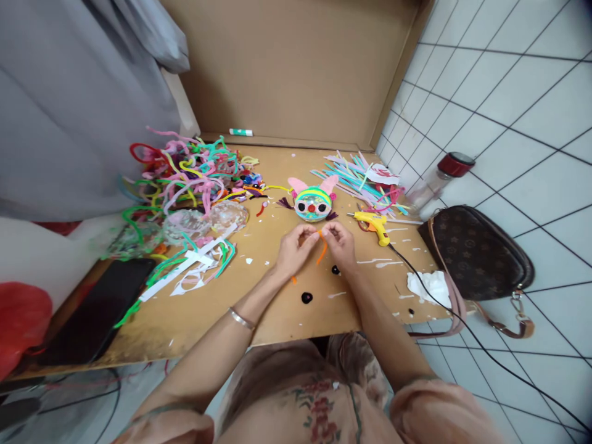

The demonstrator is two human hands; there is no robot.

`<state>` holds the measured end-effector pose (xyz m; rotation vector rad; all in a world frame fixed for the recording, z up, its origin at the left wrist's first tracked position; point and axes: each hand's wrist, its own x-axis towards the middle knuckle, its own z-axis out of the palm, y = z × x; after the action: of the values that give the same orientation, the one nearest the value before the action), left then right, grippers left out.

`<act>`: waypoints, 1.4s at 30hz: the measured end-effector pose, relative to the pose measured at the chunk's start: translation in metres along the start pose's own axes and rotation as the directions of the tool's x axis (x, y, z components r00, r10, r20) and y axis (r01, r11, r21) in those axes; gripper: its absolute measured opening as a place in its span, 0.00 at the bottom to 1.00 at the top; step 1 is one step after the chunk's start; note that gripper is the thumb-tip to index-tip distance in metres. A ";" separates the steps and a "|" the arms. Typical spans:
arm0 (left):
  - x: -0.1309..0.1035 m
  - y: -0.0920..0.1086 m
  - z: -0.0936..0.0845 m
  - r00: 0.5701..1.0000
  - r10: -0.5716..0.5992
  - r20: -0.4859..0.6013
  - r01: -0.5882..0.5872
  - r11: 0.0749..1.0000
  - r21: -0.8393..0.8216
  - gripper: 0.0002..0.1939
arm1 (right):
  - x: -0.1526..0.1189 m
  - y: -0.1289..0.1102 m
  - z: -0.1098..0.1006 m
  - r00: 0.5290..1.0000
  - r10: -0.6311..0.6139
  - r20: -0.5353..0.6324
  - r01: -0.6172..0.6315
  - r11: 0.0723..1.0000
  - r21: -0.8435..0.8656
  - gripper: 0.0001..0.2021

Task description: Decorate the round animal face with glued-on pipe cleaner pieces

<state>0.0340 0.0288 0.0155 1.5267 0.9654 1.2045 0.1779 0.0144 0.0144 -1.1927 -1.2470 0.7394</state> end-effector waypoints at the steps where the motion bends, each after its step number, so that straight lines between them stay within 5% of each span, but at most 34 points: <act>1: -0.001 -0.002 0.003 0.999 -0.031 0.035 0.032 0.999 -0.022 0.13 | -0.002 0.000 0.003 1.000 -0.012 0.018 0.012 1.000 -0.006 0.13; 7: -0.001 -0.006 0.007 0.991 -0.134 0.029 0.136 0.987 -0.089 0.16 | -0.002 0.002 0.000 0.993 -0.107 0.051 0.112 0.987 -0.117 0.12; 10: 0.000 -0.003 0.005 0.988 -0.155 0.019 0.156 0.984 -0.082 0.15 | 0.006 0.003 -0.018 0.971 -0.202 -0.131 0.141 0.919 -0.369 0.14; 14: 0.001 -0.005 0.004 0.984 -0.176 0.007 0.176 0.982 -0.066 0.12 | 0.018 0.006 -0.053 0.831 -0.232 -0.505 -0.226 0.689 -0.689 0.14; 17: 0.001 -0.008 0.006 0.983 -0.183 0.007 0.183 0.982 -0.051 0.11 | 0.025 0.013 -0.070 0.838 -0.096 -0.537 -0.446 0.444 -0.777 0.22; 20: 0.001 -0.008 0.007 0.983 -0.181 0.010 0.181 0.983 -0.042 0.11 | 0.029 0.022 -0.075 0.847 0.002 -0.531 -0.500 0.340 -0.797 0.28; 31: 0.001 -0.008 0.002 0.983 -0.182 -0.011 0.181 0.981 -0.064 0.13 | 0.032 0.025 -0.083 0.722 0.013 -0.691 -0.610 0.482 -0.628 0.19; 37: 0.004 -0.012 0.003 0.984 -0.180 -0.011 0.174 0.964 -0.201 0.20 | 0.026 0.015 -0.072 0.711 -0.274 -0.648 -0.385 0.619 -0.684 0.18; 42: 0.008 -0.010 0.003 0.964 -0.262 0.049 0.260 0.886 -0.384 0.26 | 0.019 0.011 -0.053 0.775 -0.301 -0.556 -0.235 0.680 -0.695 0.19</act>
<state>0.0381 0.0387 0.0072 1.0446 0.8423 1.1235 0.2353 0.0210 0.0148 -1.8733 -0.9645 -0.3074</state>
